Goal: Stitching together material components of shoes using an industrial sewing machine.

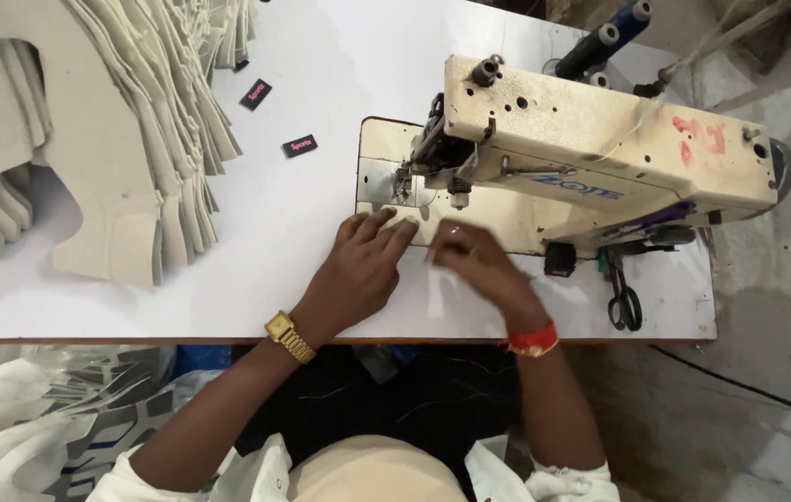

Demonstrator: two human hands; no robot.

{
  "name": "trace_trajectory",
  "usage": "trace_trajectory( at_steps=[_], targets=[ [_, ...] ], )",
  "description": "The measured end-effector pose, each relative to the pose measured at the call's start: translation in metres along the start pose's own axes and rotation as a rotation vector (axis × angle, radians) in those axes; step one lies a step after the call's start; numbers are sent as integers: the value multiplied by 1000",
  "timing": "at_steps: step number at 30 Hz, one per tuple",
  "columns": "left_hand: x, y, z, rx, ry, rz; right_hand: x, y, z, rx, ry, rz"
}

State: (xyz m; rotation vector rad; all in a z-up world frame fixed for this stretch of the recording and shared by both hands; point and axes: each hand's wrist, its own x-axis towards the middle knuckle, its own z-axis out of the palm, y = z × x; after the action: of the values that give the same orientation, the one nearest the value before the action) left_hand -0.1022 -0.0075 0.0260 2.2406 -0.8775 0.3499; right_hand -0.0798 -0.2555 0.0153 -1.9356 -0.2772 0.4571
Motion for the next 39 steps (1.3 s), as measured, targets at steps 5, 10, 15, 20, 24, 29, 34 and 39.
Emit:
trace_trajectory(
  at_steps=[5,10,15,20,24,29,34,39],
  targets=[
    [2,4,6,100,-11,15,46,69,-59,-311,448,129],
    [2,3,4,105,-24,-5,100,177,-76,-903,516,-248],
    [6,3,-1,97,-51,-16,102,199,-75,-985,356,-282],
    [11,6,-10,14,-109,-31,31,-27,-37,-602,66,191],
    [8,5,-6,72,-81,69,-12,-76,-26,-401,-378,-11],
    [4,3,2,45,-103,20,-13,-46,-40,-250,-351,-139],
    [4,5,5,190,-57,-42,54,128,-95,-148,404,268],
    [6,8,6,215,-89,-115,56,122,-90,-245,465,183]
  ],
)
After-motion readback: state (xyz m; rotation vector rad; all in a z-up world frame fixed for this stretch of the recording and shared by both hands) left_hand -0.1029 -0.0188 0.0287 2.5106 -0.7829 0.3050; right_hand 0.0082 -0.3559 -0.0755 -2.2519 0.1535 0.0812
